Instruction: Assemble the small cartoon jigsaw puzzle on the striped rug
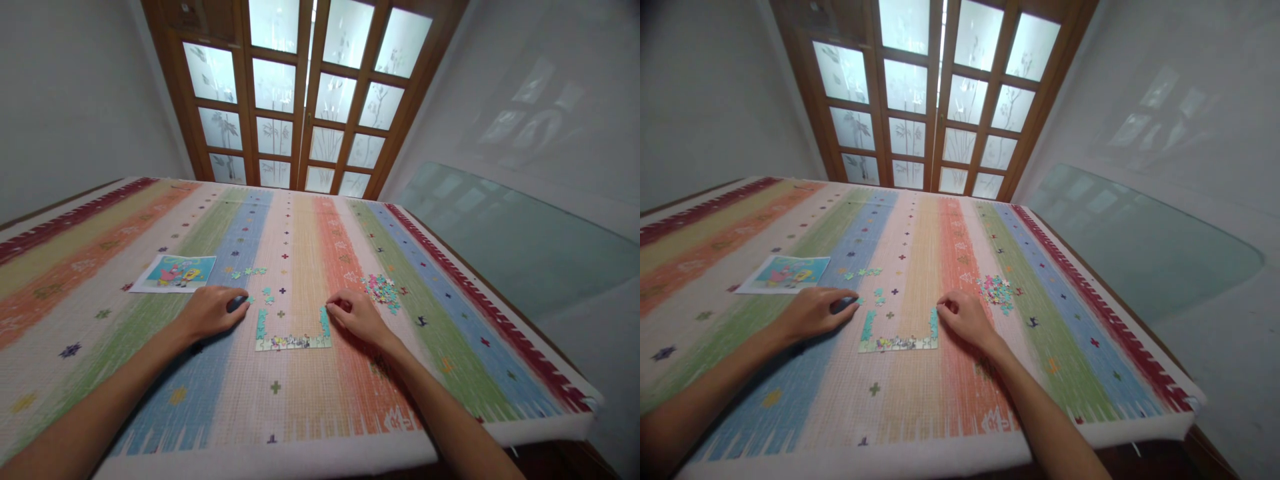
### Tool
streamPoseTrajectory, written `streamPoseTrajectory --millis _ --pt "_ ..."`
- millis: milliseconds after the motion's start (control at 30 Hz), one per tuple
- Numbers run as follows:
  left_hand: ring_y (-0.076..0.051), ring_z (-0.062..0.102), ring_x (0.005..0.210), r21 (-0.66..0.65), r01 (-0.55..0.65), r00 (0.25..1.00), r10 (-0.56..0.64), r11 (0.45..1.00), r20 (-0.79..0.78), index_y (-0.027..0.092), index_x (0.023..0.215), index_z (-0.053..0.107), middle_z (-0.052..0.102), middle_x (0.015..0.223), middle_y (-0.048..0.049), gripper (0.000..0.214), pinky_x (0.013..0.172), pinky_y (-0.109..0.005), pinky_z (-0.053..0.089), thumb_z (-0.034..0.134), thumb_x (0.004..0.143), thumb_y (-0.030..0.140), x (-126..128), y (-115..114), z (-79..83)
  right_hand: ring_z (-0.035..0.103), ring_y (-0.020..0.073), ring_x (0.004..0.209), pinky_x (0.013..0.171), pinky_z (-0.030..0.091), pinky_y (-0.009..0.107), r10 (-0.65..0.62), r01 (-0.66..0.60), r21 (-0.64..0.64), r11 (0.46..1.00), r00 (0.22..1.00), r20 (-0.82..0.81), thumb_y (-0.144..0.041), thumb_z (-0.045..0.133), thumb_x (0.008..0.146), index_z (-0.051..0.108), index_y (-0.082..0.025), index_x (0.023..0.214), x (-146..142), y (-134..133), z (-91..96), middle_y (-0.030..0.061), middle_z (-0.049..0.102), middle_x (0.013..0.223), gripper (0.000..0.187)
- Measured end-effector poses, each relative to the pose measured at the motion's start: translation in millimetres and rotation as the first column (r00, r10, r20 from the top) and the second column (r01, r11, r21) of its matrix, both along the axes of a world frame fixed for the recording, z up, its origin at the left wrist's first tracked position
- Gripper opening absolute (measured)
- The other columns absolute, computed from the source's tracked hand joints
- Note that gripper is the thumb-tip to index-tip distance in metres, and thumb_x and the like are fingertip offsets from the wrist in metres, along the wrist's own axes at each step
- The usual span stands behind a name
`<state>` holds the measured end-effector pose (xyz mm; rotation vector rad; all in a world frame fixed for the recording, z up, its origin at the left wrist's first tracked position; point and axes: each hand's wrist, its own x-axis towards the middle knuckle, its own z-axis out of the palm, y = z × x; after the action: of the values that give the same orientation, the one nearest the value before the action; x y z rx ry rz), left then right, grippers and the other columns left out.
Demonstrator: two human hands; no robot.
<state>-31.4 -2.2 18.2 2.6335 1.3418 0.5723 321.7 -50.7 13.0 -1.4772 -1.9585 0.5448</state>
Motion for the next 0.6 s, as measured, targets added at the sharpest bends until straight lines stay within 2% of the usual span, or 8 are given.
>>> streamPoseTrajectory --millis 100,200,300,467,600 --pt "-0.022 0.061 0.072 0.091 0.032 0.998 -0.037 0.995 0.054 0.016 0.098 0.077 0.067 0.076 -0.0069 0.033 0.074 -0.034 0.047 0.054 0.094 0.039 6 5 0.1 0.058 0.0180 0.064 0.067 0.044 0.031 -0.004 0.004 0.011 1.000 1.000 0.005 -0.023 0.062 0.083 0.074 -0.019 0.079 0 0 -1.6 0.0033 0.068 0.071 0.014" --pt "-0.025 0.060 0.092 0.145 0.069 0.993 -0.082 0.987 0.084 0.016 0.107 0.077 0.069 0.093 -0.0100 0.034 0.088 -0.038 0.046 0.051 0.099 0.038 16 11 -2.0 0.058 0.0176 0.064 0.067 0.044 0.030 -0.013 0.013 0.019 1.000 1.000 0.008 -0.022 0.062 0.084 0.075 -0.019 0.079 0 1 -2.7 0.0031 0.069 0.071 0.014" --pt "-0.025 0.056 0.094 0.158 0.020 0.999 -0.027 0.987 0.044 0.021 0.112 0.076 0.069 0.100 -0.0086 0.031 0.090 -0.040 0.043 0.053 0.100 0.038 26 16 -7.0 0.058 0.0169 0.064 0.066 0.043 0.029 -0.019 0.019 0.017 1.000 1.000 0.014 -0.021 0.062 0.084 0.075 -0.019 0.079 0 1 -2.9 0.0028 0.069 0.071 0.014" --pt "-0.026 0.054 0.094 0.091 -0.001 1.000 0.003 0.996 -0.014 0.023 0.104 0.077 0.068 0.098 -0.0071 0.025 0.093 -0.044 0.040 0.055 0.099 0.035 34 19 -14.2 0.059 0.0181 0.067 0.067 0.044 0.030 -0.033 0.032 0.036 0.999 0.999 0.018 -0.022 0.062 0.084 0.075 -0.019 0.079 2 3 -1.8 0.0038 0.070 0.073 0.013" --pt "-0.027 0.056 0.094 0.013 -0.026 0.998 0.025 1.000 0.053 0.020 0.094 0.071 0.068 0.095 -0.0069 0.018 0.094 -0.046 0.040 0.060 0.094 0.033 35 19 -10.6 0.060 0.0187 0.067 0.067 0.044 0.032 -0.041 0.041 0.042 0.998 0.999 0.008 -0.022 0.063 0.084 0.074 -0.020 0.079 2 3 -0.3 0.0044 0.070 0.073 0.013"
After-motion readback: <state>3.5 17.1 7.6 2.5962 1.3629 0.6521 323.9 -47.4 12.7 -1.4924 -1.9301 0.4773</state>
